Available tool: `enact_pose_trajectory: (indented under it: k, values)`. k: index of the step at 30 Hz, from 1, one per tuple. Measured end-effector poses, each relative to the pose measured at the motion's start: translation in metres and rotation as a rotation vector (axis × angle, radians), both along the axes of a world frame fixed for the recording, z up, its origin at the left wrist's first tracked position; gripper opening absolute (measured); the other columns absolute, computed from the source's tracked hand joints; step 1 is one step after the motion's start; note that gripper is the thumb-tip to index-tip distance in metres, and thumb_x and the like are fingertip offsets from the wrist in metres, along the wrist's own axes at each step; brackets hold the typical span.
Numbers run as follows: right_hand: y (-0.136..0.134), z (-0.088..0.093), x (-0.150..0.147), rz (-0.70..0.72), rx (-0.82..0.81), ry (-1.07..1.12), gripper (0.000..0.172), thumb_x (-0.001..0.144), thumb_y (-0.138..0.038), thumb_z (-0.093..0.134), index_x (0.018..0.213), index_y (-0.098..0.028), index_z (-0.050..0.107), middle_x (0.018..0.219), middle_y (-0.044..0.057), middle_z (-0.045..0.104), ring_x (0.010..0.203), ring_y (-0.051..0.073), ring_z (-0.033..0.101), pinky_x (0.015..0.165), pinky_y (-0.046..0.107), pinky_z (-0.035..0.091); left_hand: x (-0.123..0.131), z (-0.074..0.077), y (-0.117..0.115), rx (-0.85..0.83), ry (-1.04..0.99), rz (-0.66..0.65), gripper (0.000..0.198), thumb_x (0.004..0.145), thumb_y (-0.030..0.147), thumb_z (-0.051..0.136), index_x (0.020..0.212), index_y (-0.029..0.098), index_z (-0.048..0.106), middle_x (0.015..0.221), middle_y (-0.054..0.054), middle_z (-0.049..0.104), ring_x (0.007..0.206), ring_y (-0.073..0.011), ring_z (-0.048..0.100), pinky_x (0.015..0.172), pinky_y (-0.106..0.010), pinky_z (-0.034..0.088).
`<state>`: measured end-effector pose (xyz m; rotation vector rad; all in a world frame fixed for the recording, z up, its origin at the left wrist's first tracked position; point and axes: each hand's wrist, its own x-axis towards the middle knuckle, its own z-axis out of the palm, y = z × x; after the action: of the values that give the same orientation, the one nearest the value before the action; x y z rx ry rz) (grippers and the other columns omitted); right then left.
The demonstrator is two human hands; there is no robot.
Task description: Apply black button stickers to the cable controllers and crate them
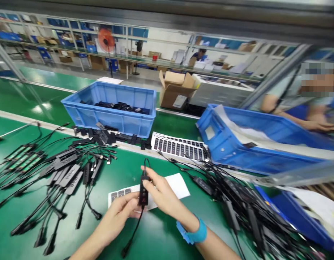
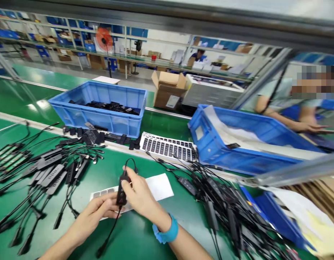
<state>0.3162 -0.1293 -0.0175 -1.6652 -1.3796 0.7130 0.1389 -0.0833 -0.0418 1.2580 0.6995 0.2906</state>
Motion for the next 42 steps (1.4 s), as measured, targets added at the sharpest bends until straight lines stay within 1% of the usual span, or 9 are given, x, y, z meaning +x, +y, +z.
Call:
enact_pose_trajectory:
  k: [8,11,13,18,25,30,34,39,42]
  values:
    - [-0.095,0.008,0.134,-0.536,-0.283,-0.699,0.051,0.090,-0.036,0.034,0.128,-0.006,0.052,0.105,0.022,0.068,0.093,0.036,0.067,0.082,0.050,0.051,-0.051,-0.017,0.007,1.062,0.467,-0.175,0.036,0.088,0.021,0.048,0.120,0.026,0.064,0.127,-0.009,0.064,0.111,-0.0285,0.063,0.095,-0.046,0.053]
    - [-0.101,-0.004,0.140,-0.610,-0.268,-0.953,0.051,0.089,-0.036,0.038,0.122,-0.003,0.056,0.100,0.027,0.065,0.090,0.042,0.064,0.076,0.055,0.050,-0.059,-0.022,0.000,1.229,0.602,-0.169,0.039,0.085,0.013,0.046,0.118,0.020,0.065,0.126,-0.012,0.064,0.110,-0.0297,0.064,0.093,-0.047,0.054]
    - [-0.084,-0.014,0.121,-0.465,-0.136,-0.860,0.042,0.090,-0.036,0.041,0.117,-0.009,0.060,0.100,0.022,0.065,0.088,0.037,0.065,0.077,0.051,0.052,-0.060,-0.023,-0.005,1.271,0.664,-0.177,0.040,0.084,0.010,0.045,0.117,0.019,0.065,0.127,-0.013,0.064,0.109,-0.0298,0.065,0.092,-0.045,0.055]
    - [-0.021,-0.041,0.030,0.098,0.000,-0.390,0.026,0.090,-0.019,0.047,0.107,-0.019,0.067,0.099,0.011,0.065,0.092,0.026,0.063,0.083,0.042,0.053,-0.058,-0.027,-0.009,1.282,0.742,-0.236,0.052,0.075,-0.003,0.037,0.116,0.014,0.065,0.128,-0.016,0.063,0.112,-0.0303,0.064,0.093,-0.043,0.055]
    - [0.003,-0.042,-0.032,0.285,0.083,-0.283,0.012,0.087,-0.012,0.055,0.089,-0.020,0.063,0.095,0.008,0.060,0.091,0.025,0.056,0.081,0.040,0.050,-0.055,-0.021,-0.010,1.196,0.699,-0.204,0.053,0.072,-0.006,0.037,0.114,0.014,0.063,0.125,-0.016,0.065,0.114,-0.0295,0.063,0.096,-0.044,0.052]
    - [-0.005,-0.001,-0.025,0.268,0.162,0.094,0.017,0.093,-0.025,0.052,0.077,-0.022,0.056,0.082,0.003,0.057,0.078,0.018,0.055,0.071,0.030,0.045,-0.048,0.001,0.011,1.034,0.757,-0.073,0.032,0.080,0.001,0.045,0.099,0.018,0.065,0.089,-0.011,0.072,0.082,-0.0270,0.069,0.075,-0.037,0.054]
    - [-0.006,0.021,-0.016,0.125,0.244,0.286,0.020,0.093,-0.034,0.054,0.077,-0.022,0.055,0.078,0.002,0.052,0.072,0.017,0.052,0.063,0.026,0.044,-0.044,0.011,0.055,1.012,0.802,0.243,0.018,0.087,0.011,0.045,0.098,0.013,0.059,0.103,-0.019,0.061,0.102,-0.0342,0.057,0.084,-0.044,0.046]
    - [-0.001,0.017,-0.012,0.020,0.225,0.358,0.022,0.088,-0.043,0.060,0.082,-0.023,0.056,0.079,0.001,0.052,0.066,0.015,0.051,0.059,0.025,0.046,-0.049,0.013,0.101,0.829,0.581,0.441,0.014,0.077,0.020,0.061,0.071,0.019,0.049,0.083,-0.011,0.060,0.096,-0.0318,0.057,0.085,-0.042,0.044]
    - [0.003,0.009,-0.010,-0.040,0.223,0.427,0.025,0.087,-0.047,0.061,0.087,-0.023,0.055,0.079,0.000,0.051,0.059,0.012,0.050,0.056,0.025,0.047,-0.051,0.018,0.107,0.616,0.352,0.503,0.020,0.086,0.039,0.052,0.081,0.020,0.050,0.072,-0.004,0.060,0.073,-0.0218,0.059,0.072,-0.035,0.048]
